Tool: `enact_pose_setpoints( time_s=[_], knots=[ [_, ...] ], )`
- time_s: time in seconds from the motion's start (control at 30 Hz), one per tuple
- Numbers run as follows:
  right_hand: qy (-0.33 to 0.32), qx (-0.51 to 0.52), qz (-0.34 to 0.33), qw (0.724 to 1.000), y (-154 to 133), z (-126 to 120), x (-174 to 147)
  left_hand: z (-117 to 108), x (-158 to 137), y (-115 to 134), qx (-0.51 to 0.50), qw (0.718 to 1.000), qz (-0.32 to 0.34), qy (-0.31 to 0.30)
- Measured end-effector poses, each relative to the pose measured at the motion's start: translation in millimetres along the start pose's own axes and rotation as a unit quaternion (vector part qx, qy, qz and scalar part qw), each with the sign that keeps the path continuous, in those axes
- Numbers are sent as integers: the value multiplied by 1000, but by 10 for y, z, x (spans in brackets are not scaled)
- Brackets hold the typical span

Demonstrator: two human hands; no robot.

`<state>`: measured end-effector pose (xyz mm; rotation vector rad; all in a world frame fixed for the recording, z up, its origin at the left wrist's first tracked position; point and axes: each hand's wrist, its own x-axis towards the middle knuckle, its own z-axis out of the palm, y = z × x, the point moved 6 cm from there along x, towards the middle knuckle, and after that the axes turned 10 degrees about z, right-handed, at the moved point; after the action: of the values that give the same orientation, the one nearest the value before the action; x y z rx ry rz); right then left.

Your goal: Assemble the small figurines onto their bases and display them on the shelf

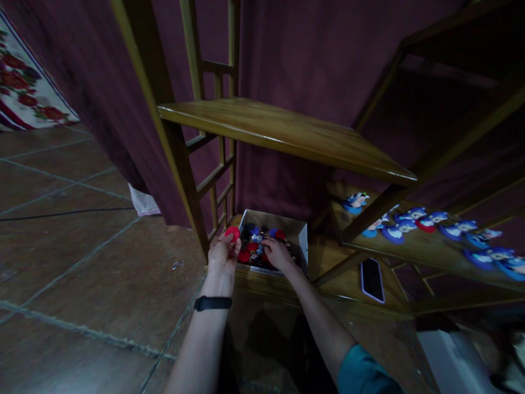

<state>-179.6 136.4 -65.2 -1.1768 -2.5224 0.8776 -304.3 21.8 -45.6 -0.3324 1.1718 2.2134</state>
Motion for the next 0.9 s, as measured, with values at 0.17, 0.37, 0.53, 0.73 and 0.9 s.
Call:
enact_pose_setpoints(
  time_s=[0.17,0.37,0.53,0.73,0.9],
  knots=[
    [-53,-44,-61,996,-152,228,39,13,-8,13,4,1000,2,-4],
    [-52,-41,-30,997,83,128,-112,13,-13,45,6,1000,5,-12],
    [-37,-3,33,999,315,-25,-190,1,0,31,11,1000,-3,-19],
    [20,28,99,995,563,-228,-183,5,1,16,8,999,-3,-41],
    [-8,-9,85,996,497,-133,-132,5,7,-16,1,999,-10,-39]
  ],
)
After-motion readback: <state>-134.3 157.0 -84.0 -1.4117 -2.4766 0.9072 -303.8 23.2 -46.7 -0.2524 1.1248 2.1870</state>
